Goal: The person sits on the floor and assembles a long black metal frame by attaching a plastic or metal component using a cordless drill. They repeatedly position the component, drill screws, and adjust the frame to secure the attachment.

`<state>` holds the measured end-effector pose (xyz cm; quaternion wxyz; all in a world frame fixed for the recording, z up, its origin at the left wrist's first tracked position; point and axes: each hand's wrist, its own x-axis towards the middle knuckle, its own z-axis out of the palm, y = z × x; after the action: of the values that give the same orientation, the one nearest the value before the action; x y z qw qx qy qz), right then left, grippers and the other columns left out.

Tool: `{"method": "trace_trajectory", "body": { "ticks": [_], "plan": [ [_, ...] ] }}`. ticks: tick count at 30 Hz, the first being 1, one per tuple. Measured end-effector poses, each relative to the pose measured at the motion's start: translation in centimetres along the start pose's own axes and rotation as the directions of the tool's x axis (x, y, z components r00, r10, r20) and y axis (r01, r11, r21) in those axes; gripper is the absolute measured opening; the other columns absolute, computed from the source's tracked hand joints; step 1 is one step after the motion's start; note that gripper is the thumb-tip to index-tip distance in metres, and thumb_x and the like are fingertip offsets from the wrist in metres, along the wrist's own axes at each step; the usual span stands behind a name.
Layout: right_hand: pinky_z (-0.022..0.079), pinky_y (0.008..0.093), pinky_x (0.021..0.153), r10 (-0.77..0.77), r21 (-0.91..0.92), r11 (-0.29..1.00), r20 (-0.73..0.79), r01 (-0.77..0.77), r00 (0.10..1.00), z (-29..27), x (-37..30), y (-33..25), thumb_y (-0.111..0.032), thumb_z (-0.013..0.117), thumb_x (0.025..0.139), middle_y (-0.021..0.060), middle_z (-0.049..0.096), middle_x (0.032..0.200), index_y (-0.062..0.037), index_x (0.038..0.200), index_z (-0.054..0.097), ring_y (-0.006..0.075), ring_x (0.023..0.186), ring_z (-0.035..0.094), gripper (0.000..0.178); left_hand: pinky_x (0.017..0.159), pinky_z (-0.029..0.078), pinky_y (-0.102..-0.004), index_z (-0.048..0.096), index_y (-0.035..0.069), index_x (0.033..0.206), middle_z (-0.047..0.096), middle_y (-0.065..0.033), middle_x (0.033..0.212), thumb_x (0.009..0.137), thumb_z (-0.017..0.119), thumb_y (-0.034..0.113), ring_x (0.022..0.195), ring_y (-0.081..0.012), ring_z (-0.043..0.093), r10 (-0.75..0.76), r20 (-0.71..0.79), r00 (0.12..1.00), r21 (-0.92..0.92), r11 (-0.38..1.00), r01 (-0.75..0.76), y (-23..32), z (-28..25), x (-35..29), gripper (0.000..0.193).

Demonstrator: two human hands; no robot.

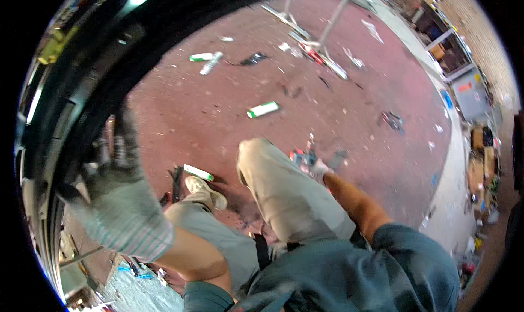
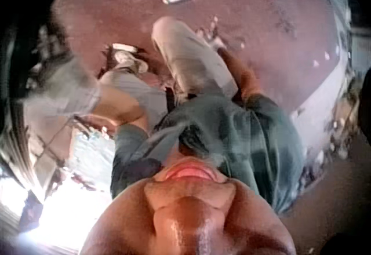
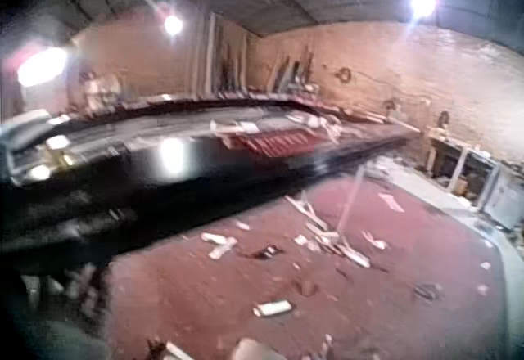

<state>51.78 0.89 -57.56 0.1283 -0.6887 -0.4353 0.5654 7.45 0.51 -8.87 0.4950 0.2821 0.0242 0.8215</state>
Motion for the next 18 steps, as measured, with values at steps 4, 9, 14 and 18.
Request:
{"method": "trace_trajectory", "body": {
  "ticks": [4, 9, 14, 18],
  "plan": [
    [0.05, 0.037, 0.088, 0.046, 0.371, 0.929, -0.126, 0.005, 0.991, 4.2, 1.4, -2.6, -0.035, 0.083, 0.07, 0.0105, 0.064, 0.117, -0.0061, 0.129, 0.052, 0.0274, 0.099, 0.063, 0.072, 0.112, 0.025, -0.0666, 0.053, 0.002, 0.129, 0.048, -0.0264, 0.136, 0.098, 0.048, 0.039, 0.131, -0.0499, 0.035, 0.089, -0.236, 0.968, 0.026, 0.996, -0.086, -0.7, 1.0, 0.5, 0.049],
    [0.049, 0.0396, 0.092, 0.245, -0.19, 0.903, -0.51, -0.385, 0.825, 2.2, -1.5, -3.7, -0.028, 0.084, 0.06, 0.0201, 0.065, 0.112, -0.0021, 0.119, 0.053, 0.0346, 0.106, 0.063, 0.072, 0.105, 0.033, -0.0663, 0.052, 0.024, 0.131, 0.056, -0.013, 0.131, 0.097, 0.046, 0.05, 0.121, -0.0446, 0.051, 0.036, -0.263, 0.964, 0.026, 0.999, -0.031, -0.5, 0.8, 0.6, 0.043],
    [0.05, 0.0402, 0.09, 0.208, -0.176, 0.921, -0.53, -0.346, 0.822, 1.6, 1.3, -2.6, -0.03, 0.084, 0.058, 0.0213, 0.066, 0.111, -0.0001, 0.114, 0.056, 0.0358, 0.102, 0.064, 0.069, 0.105, 0.035, -0.0652, 0.053, 0.025, 0.128, 0.057, -0.0107, 0.13, 0.098, 0.043, 0.052, 0.12, -0.043, 0.052, 0.082, -0.358, 0.93, 0.034, 0.997, -0.075, -0.6, 1.7, 0.6, 0.041],
    [0.05, 0.0403, 0.09, 0.235, -0.231, 0.895, -0.482, -0.382, 0.844, 2.1, 0.7, -4.9, -0.031, 0.083, 0.058, 0.0213, 0.066, 0.11, 0.0004, 0.112, 0.057, 0.0355, 0.101, 0.065, 0.068, 0.108, 0.03, -0.0656, 0.053, 0.016, 0.13, 0.057, -0.0138, 0.129, 0.098, 0.041, 0.054, 0.124, -0.0441, 0.047, 0.053, -0.319, 0.946, -0.026, 0.998, -0.065, -0.5, 1.5, 0.6, 0.051]
  ]
}}
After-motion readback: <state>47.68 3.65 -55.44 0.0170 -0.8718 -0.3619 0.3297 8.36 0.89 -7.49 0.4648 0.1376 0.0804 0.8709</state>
